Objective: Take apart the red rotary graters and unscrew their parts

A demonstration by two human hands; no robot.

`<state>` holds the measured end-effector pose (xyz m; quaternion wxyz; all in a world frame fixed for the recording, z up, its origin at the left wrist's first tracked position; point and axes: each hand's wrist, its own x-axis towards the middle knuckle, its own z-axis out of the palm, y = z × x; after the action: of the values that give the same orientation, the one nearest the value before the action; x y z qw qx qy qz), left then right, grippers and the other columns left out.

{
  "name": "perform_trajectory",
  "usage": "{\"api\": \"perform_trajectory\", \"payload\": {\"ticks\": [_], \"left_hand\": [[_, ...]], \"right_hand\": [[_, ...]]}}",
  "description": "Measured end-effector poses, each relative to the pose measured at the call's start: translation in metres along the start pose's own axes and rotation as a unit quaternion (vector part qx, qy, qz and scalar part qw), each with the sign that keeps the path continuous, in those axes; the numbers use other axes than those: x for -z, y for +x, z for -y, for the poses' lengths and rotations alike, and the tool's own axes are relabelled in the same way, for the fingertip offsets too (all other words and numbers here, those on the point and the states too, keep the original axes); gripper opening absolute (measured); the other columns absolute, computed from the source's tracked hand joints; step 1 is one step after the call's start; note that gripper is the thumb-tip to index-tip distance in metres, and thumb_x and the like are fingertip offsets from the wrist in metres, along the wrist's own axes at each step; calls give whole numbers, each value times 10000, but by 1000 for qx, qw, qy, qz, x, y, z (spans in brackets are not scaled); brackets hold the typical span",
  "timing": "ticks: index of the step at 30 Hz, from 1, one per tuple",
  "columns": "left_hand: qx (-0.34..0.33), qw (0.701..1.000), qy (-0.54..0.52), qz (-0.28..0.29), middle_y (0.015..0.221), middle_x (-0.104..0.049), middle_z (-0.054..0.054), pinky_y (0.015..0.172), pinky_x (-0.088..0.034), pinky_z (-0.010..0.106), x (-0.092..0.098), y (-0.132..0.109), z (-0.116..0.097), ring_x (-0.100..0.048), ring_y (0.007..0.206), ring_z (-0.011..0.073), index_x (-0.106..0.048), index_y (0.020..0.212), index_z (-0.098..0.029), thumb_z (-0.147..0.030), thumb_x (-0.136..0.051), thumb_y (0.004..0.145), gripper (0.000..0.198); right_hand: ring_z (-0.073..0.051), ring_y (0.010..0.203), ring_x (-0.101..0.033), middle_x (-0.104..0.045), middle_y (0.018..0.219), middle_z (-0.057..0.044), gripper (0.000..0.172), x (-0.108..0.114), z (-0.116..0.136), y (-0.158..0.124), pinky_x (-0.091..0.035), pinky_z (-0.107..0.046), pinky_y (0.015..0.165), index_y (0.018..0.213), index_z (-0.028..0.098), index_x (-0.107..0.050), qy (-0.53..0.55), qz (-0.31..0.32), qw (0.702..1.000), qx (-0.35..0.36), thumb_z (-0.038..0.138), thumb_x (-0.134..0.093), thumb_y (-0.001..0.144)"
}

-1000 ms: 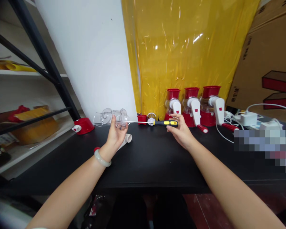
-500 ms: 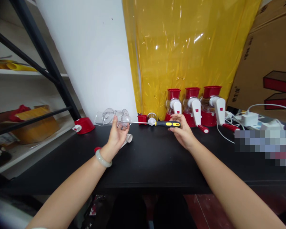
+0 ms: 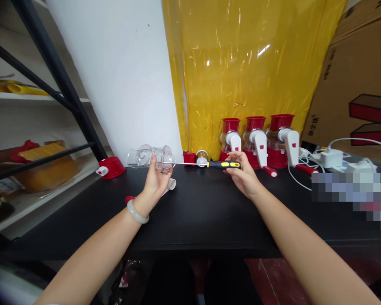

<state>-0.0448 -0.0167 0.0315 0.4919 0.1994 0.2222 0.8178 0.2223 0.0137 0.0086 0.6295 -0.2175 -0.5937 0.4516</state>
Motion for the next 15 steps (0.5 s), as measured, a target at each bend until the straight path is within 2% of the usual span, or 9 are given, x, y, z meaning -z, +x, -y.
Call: {"api": "perform_trajectory", "payload": {"ticks": [1, 3, 5, 6, 8, 10, 12, 13, 15], "left_hand": [[1, 1000, -1, -2, 847, -675, -7, 711, -532, 255, 0, 0, 0, -652, 786, 118, -646, 875, -200, -343, -842, 687, 307], [-2, 1000, -1, -6, 851, -680, -2, 713, -532, 252, 0, 1, 0, -650, 784, 117, -647, 866, -200, -340, -841, 690, 297], [-6, 1000, -1, -5, 840, -684, 2, 714, -530, 249, 0, 1, 0, -649, 784, 117, -652, 864, -199, -338, -834, 700, 282], [-7, 1000, -1, -3, 834, -685, 2, 716, -529, 248, 0, 1, -1, -648, 786, 118, -654, 866, -199, -338, -831, 704, 278], [-7, 1000, -3, 0, 823, -686, 0, 723, -528, 248, 0, 0, -1, -649, 788, 118, -656, 870, -200, -337, -829, 707, 274], [-9, 1000, -4, 2, 815, -686, -2, 727, -527, 247, 0, 0, -1, -650, 783, 117, -659, 868, -203, -334, -829, 707, 268], [-12, 1000, -4, 4, 811, -684, -4, 727, -525, 247, 0, 0, 0, -650, 779, 117, -662, 863, -207, -333, -832, 702, 266], [-12, 1000, -3, 6, 809, -683, -4, 725, -525, 248, 0, 0, 0, -649, 778, 118, -663, 861, -207, -337, -835, 697, 271], [-12, 1000, 1, 7, 805, -680, -7, 721, -523, 252, 1, 0, 0, -648, 776, 121, -664, 860, -206, -344, -841, 685, 285]], "right_hand": [[-181, 838, -632, -603, 952, -10, 380, 0, 0, 0, -551, -328, 701, 993, 301, -538, -2, -2, 1000, -4, 440, -735, 700], [-165, 635, -606, -596, 772, 0, 322, 1, -3, 1, -524, -317, 572, 958, 276, -543, -40, -11, 999, -21, 551, -615, 806], [-132, 452, -497, -517, 597, 34, 349, 2, -6, 2, -447, -287, 456, 927, 256, -555, -102, -20, 994, -40, 599, -524, 868], [-120, 426, -466, -495, 575, 45, 341, 2, -7, 2, -428, -277, 439, 923, 254, -557, -123, -24, 991, -41, 590, -538, 868], [-117, 508, -523, -549, 684, 37, 311, 2, -6, 1, -474, -274, 499, 951, 268, -554, -114, -24, 993, -25, 513, -673, 800], [-139, 715, -611, -596, 894, 18, 416, 1, -4, 0, -540, -293, 643, 1002, 302, -544, -52, -14, 999, -7, 412, -791, 686], [-163, 882, -628, -591, 1029, 6, 497, 0, -1, -1, -554, -309, 737, 1031, 323, -546, -7, 2, 1000, -5, 363, -828, 624], [-171, 897, -631, -594, 1036, -1, 464, 0, 0, 0, -555, -315, 734, 1019, 316, -551, 4, 4, 1000, -9, 396, -812, 644], [-173, 752, -636, -613, 898, -14, 352, 0, -2, 1, -543, -323, 634, 963, 279, -560, -7, -2, 999, -31, 541, -684, 763]]}}
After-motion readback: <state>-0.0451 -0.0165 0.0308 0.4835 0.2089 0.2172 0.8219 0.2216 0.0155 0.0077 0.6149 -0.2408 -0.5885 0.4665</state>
